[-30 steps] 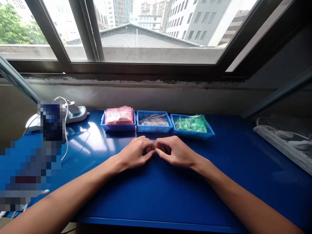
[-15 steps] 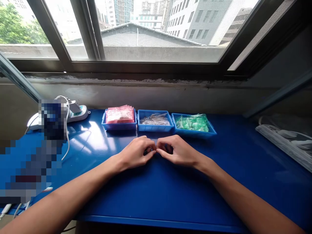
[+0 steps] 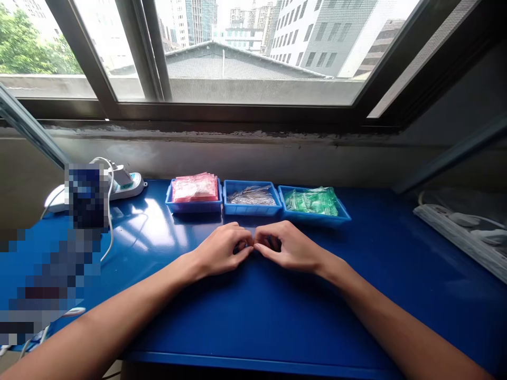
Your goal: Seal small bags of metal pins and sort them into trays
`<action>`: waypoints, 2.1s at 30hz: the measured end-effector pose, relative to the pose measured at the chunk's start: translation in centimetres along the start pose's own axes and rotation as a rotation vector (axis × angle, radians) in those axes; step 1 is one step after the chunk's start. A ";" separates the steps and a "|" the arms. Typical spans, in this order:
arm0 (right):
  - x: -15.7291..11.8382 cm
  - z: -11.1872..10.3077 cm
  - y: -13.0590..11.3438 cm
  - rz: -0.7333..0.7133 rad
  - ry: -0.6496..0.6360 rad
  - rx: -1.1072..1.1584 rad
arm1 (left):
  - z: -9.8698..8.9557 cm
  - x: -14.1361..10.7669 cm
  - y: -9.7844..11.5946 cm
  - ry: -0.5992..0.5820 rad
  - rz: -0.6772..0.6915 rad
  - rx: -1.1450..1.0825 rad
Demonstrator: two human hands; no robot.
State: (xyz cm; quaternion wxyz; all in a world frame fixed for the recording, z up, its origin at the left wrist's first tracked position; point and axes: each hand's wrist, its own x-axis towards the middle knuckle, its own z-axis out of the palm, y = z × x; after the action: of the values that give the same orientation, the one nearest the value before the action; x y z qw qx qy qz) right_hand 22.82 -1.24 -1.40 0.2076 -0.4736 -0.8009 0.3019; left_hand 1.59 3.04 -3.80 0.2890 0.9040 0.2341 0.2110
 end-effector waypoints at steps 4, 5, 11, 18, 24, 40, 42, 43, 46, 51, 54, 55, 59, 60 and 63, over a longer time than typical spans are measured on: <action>-0.1 0.0 -0.1 -0.003 0.001 -0.004 | 0.0 0.0 0.0 -0.007 -0.003 0.009; -0.1 0.0 -0.1 -0.005 0.000 -0.006 | 0.0 0.0 0.0 -0.008 -0.006 0.010; -0.4 -1.6 -0.7 -0.050 0.046 -0.043 | -0.3 0.0 0.1 -0.028 -0.008 0.019; -0.7 -8.9 1.2 0.123 0.474 -0.354 | -0.4 0.1 0.2 -0.036 0.013 0.025; 0.8 -13.3 7.9 0.365 0.185 -0.574 | -0.7 0.0 0.3 -0.041 0.056 0.043; -3.0 -13.5 7.1 0.323 0.327 -0.440 | -0.4 0.0 -0.1 -0.050 0.095 0.126; -4.0 -12.5 5.9 0.293 0.395 -0.433 | -0.4 0.0 -0.1 -0.047 0.103 0.138; -4.5 -12.0 5.2 0.278 0.416 -0.434 | -0.5 0.0 0.0 -0.044 0.107 0.145; -5.8 -10.0 3.0 0.260 0.486 -0.489 | -0.6 -0.1 0.5 -0.037 0.125 0.166; -7.5 -6.7 0.0 0.144 0.577 -0.578 | -0.6 -0.4 2.8 0.008 0.293 0.308; -8.2 -5.9 -1.0 0.076 0.536 -0.582 | -0.1 -0.5 3.9 -0.054 0.391 0.345; -8.3 -5.9 -1.1 0.068 0.516 -0.579 | 0.2 -0.5 4.1 -0.082 0.411 0.340; -8.5 -7.4 -1.0 0.177 0.443 -0.512 | 0.8 -0.5 3.9 -0.139 0.432 0.291; -8.5 -7.9 -0.8 0.224 0.413 -0.474 | 0.9 -0.5 3.8 -0.142 0.428 0.278; -8.4 -9.2 -0.1 0.302 0.293 -0.372 | 0.9 -0.5 3.7 -0.148 0.411 0.251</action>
State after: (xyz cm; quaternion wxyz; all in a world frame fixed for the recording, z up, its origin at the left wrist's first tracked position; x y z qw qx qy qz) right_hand 32.37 -6.04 5.05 0.1831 -0.6562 -0.7244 0.1056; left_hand 2.74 -0.26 -2.32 0.1417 0.9744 0.0479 0.1679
